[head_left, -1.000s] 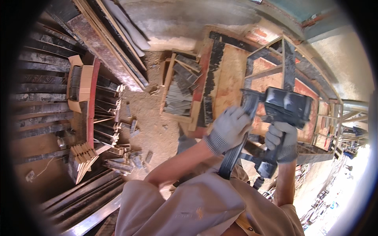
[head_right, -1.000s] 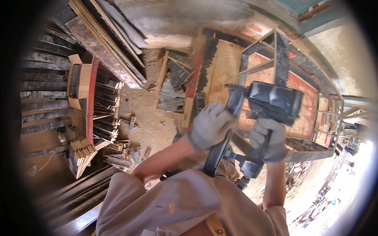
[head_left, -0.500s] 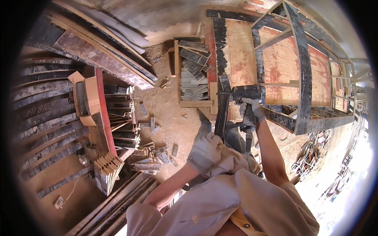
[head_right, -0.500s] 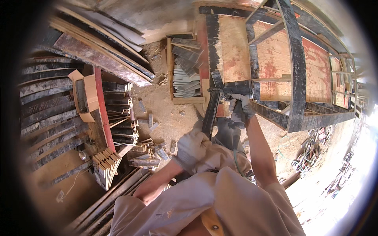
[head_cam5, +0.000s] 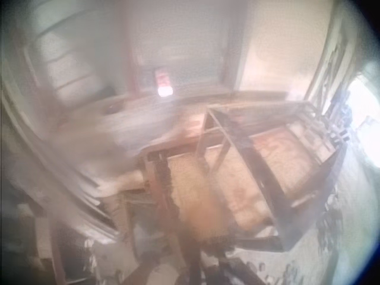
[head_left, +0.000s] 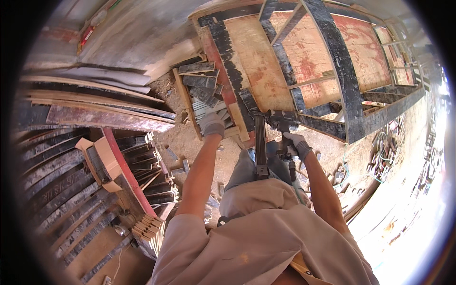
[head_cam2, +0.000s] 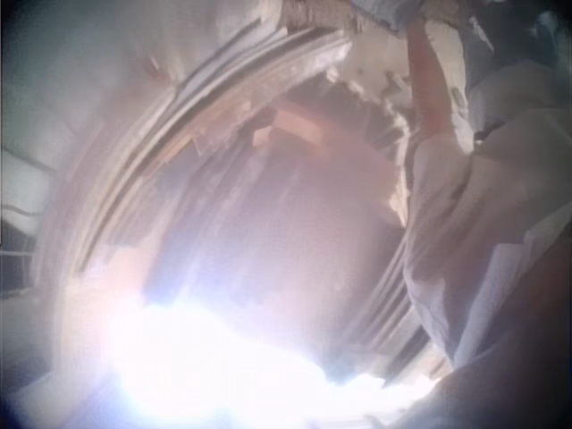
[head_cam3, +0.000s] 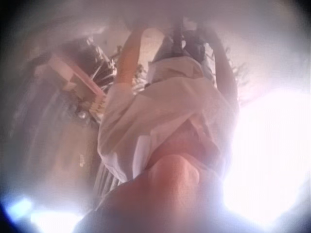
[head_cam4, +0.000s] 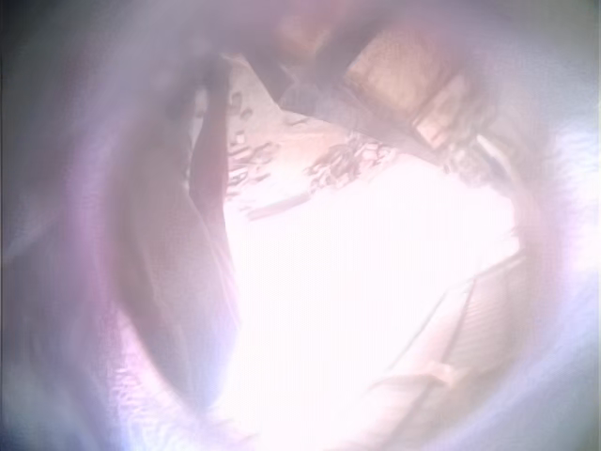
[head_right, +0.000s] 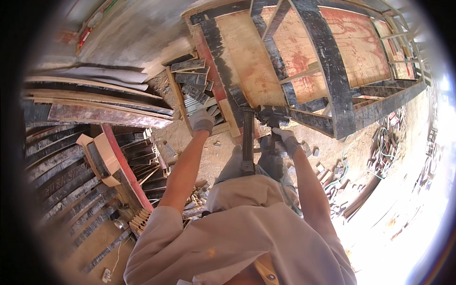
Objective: The person assembles a wooden frame by positioning planks and securing them with a nail gun and hammer. They repeatedly align pieces, drive nails, and adjust the frame on a workbench in a workshop.
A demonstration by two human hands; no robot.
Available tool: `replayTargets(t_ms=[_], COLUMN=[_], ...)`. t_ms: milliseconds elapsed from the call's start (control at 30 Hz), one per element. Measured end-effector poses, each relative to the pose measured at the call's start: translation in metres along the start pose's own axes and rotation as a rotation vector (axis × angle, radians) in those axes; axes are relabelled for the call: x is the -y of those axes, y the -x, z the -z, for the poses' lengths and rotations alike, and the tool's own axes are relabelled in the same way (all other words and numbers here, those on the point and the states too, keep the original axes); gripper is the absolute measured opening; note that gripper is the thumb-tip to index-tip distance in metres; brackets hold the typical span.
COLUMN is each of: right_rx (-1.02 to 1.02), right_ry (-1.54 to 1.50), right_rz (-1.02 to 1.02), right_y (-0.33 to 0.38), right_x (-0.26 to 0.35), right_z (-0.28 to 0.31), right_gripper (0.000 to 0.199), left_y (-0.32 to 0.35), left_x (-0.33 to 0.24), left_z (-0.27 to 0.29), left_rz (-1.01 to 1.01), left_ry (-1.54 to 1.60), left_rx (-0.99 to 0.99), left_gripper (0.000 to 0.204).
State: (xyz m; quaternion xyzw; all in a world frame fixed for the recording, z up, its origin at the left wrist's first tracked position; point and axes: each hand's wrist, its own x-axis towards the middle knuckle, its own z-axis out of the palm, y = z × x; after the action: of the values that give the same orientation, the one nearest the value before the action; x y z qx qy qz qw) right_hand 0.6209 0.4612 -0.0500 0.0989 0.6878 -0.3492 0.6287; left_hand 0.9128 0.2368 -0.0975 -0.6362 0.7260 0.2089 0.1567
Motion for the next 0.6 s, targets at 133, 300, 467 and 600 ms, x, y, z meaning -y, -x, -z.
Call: replayTargets(t_ms=[133,300,467,600], right_rx=[0.012,-0.507,0.06,0.169], right_ry=[0.065,0.897,0.571,0.507], right_rz=[0.005,0.637,0.822,0.781], right_y=[0.008,0.033,0.078,0.098], right_x=[-0.006,0.008,0.021,0.021], right_z=[0.005,-0.015,-0.081,-0.121], right_gripper=[0.034,0.039,0.048,0.04], left_y=[0.0,0.026,0.096,0.15], left_x=[0.009,0.031,-0.002,-0.051], left_z=[0.01,0.037,0.052,0.051], left_rz=[-0.075,0.056,0.192,0.06], left_ry=[0.013,0.659,1.776,1.76], left_rx=[-0.123,0.082,0.395,0.396], left_gripper=[0.036,0.039,0.031,0.027])
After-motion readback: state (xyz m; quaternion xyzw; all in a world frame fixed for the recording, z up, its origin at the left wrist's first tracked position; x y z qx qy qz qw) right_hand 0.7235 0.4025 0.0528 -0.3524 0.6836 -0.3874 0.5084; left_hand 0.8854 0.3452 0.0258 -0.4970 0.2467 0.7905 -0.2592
